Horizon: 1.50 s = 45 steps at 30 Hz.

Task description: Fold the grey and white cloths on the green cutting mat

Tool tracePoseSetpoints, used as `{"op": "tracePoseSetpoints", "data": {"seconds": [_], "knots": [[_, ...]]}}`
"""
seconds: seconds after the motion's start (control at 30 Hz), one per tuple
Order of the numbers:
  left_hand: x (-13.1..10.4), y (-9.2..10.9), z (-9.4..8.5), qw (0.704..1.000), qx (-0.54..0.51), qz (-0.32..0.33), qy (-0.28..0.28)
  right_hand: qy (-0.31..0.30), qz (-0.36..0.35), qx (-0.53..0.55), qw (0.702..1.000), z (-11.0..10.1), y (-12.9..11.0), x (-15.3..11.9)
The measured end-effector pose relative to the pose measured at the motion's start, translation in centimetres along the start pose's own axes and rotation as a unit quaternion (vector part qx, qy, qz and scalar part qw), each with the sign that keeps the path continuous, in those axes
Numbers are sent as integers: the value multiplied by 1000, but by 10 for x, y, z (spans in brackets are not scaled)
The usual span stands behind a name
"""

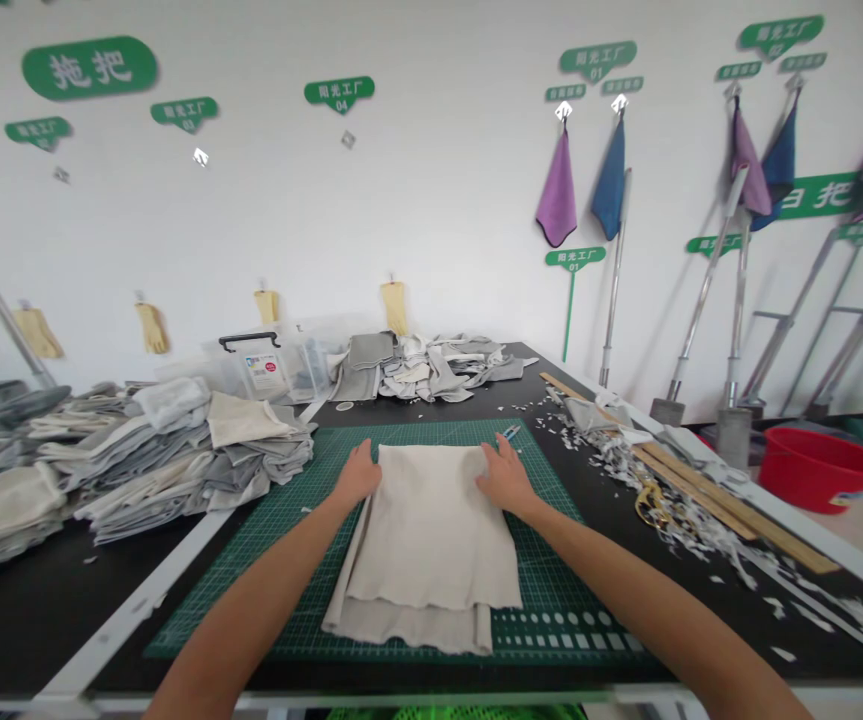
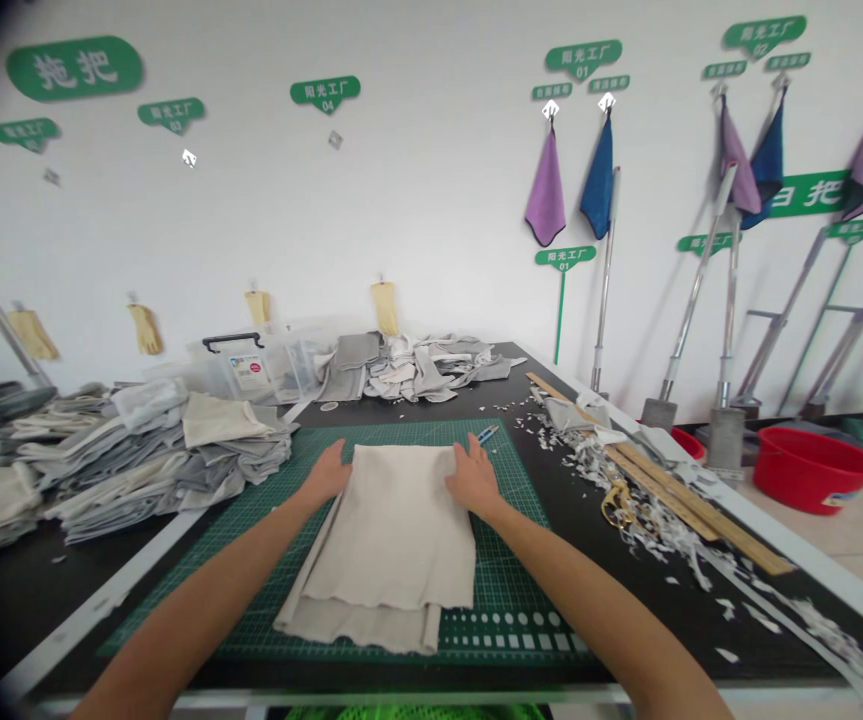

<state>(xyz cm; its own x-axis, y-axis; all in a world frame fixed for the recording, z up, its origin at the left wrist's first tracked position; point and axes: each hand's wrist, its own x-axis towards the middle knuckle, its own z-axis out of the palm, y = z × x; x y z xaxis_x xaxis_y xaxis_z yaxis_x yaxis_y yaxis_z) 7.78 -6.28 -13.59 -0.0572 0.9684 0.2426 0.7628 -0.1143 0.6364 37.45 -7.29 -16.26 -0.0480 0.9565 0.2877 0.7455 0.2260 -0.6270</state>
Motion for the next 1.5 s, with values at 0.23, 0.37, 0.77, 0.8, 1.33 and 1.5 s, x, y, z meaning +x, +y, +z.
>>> {"op": "tracePoseSetpoints", "data": {"seconds": [0.23, 0.37, 0.77, 0.8, 1.33, 1.5], "knots": [[-22, 39, 28, 967, 71, 207, -132, -146, -137, -174, 964, 7, -30, -21], [-44, 58, 47, 918, 84, 310, -234, -186, -159, -175, 954, 12, -32, -29], [-17, 21, 41, 933, 188, 157, -263, -233, -198, -178, 935, 7, -36, -36], [-16, 20, 41, 935, 187, 154, -260, -234, -200, -177, 935, 7, -35, -36], [-17, 11, 46, 978, 61, 146, -133, -173, -194, -196, 946, 14, -41, 1], [-8, 5, 29, 985, 29, 129, -108, -163, -180, -193, 951, 14, -41, 6]]}}
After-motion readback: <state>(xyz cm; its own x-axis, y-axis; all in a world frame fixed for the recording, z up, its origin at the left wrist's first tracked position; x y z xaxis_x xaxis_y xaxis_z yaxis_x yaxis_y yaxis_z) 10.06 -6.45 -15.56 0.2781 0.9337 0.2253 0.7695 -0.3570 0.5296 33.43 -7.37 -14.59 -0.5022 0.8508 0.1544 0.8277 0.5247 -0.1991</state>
